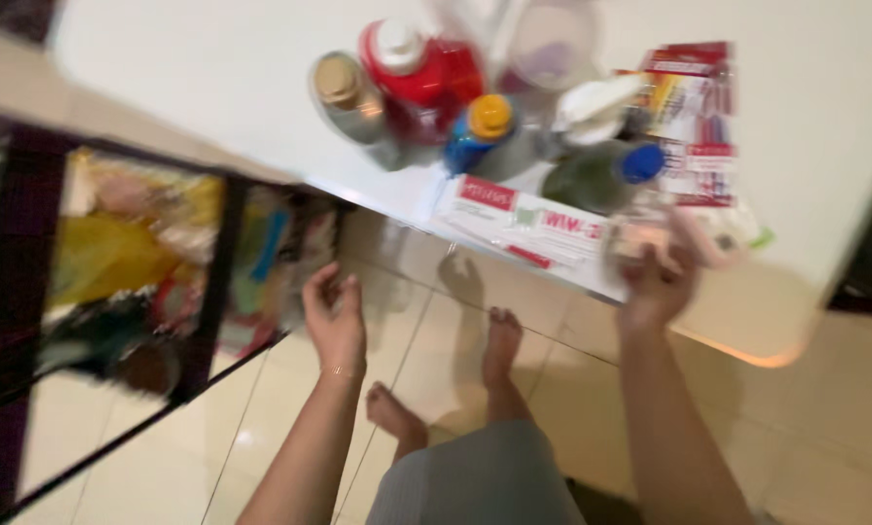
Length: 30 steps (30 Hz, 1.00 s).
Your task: The person moves a rolling cart filled with various household items to a white table. They then systematically remove items from the cart, including bottles, boxes, and packets, and place them onto the table surface.
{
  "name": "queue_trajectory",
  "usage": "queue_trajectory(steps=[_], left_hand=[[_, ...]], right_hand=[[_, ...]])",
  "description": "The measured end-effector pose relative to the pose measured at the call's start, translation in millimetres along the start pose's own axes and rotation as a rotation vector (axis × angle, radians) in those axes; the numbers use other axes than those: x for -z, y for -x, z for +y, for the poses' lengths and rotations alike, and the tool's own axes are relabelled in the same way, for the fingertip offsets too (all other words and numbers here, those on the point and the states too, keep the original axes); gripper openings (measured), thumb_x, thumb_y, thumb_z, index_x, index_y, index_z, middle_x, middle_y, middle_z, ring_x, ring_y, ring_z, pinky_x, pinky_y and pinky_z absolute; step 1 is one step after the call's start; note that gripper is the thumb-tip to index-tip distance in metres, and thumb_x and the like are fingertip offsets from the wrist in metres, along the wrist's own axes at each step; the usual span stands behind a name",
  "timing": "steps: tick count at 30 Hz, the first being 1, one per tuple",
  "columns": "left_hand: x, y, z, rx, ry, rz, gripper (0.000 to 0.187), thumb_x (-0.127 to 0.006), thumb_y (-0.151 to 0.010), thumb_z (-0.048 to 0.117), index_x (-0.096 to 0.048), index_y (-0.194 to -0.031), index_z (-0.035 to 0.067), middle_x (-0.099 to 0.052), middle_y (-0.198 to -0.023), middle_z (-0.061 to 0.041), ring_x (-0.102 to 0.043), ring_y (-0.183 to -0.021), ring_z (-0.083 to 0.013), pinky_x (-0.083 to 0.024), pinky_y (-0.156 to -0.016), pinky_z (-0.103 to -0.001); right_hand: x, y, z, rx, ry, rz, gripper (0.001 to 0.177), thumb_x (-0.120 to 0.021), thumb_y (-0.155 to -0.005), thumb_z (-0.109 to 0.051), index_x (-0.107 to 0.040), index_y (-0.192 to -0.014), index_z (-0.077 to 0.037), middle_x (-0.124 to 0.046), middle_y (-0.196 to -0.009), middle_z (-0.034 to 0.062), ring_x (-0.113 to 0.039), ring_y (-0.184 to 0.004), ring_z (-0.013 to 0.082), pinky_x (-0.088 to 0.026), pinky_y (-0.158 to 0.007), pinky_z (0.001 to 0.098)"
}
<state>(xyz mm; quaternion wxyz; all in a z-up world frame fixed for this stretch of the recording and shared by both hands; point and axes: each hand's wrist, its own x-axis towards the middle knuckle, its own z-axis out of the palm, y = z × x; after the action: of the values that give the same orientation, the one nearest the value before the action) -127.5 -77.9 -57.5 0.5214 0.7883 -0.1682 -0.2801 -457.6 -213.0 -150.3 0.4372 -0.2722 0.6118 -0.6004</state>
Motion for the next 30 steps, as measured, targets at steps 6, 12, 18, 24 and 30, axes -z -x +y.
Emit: queue_trajectory(steps=[6, 12, 18, 24, 30], left_hand=[[47.9, -53.6, 6.0, -0.276, -0.693, 0.563, 0.043, -0.069, -0.069, 0.021, -0.051, -0.105, 0.006, -0.044, -0.111, -0.019, -0.035, -0.105, -0.0373, -0.028, -0.088, -0.048], [88.4, -107.0, 21.0, -0.265, -1.040, 0.467, 0.066, -0.059, -0.074, 0.041, -0.036, -0.126, 0.007, -0.026, -0.128, -0.021, -0.026, -0.114, -0.0389, -0.019, -0.088, -0.053], [95.6, -110.3, 54.9, 0.003, -1.217, 0.103, 0.040, -0.051, -0.082, 0.038, -0.044, -0.120, 0.027, -0.037, -0.126, -0.008, -0.034, -0.118, -0.0243, -0.028, -0.093, -0.045], [106.1, -107.1, 43.6, -0.156, -1.107, 0.196, 0.034, -0.051, -0.079, 0.040, -0.053, -0.109, 0.024, -0.050, -0.113, -0.006, -0.052, -0.098, -0.0194, -0.034, -0.086, -0.043], [115.9, -113.3, 24.7, -0.126, -1.087, 0.176, 0.027, -0.050, -0.083, 0.037, -0.054, -0.095, 0.013, -0.055, -0.098, -0.006, -0.056, -0.088, -0.0218, -0.038, -0.087, -0.042]], right_hand=[[25.9, 1.7, 0.1, -0.111, 0.068, -0.017, 0.033, -0.048, -0.098, -0.013, -0.025, -0.121, -0.013, -0.041, -0.112, 0.0045, -0.056, -0.077, 0.0108, -0.046, -0.052, 0.0243], [10.2, 63.8, -9.3, -0.069, 0.251, 0.027, 0.028, -0.037, -0.101, -0.013, -0.027, -0.126, -0.014, -0.039, -0.113, 0.0060, -0.040, -0.065, 0.0112, -0.037, -0.052, 0.0248], [-27.5, 117.9, -24.6, -0.151, 0.250, -0.047, 0.029, -0.038, -0.096, -0.011, -0.025, -0.123, -0.008, -0.038, -0.108, 0.0074, -0.042, -0.064, 0.0097, -0.038, -0.047, 0.0244], [-69.6, 161.5, -47.6, -0.200, 0.188, -0.217, 0.032, -0.038, -0.092, -0.010, -0.025, -0.121, -0.008, -0.045, -0.105, 0.0074, -0.039, -0.063, 0.0085, -0.034, -0.045, 0.0224], [-92.7, 186.8, -55.4, -0.116, 0.179, -0.340, 0.023, -0.038, -0.096, -0.009, -0.027, -0.116, -0.006, -0.039, -0.105, 0.0090, -0.039, -0.062, 0.0096, -0.035, -0.045, 0.0216]])
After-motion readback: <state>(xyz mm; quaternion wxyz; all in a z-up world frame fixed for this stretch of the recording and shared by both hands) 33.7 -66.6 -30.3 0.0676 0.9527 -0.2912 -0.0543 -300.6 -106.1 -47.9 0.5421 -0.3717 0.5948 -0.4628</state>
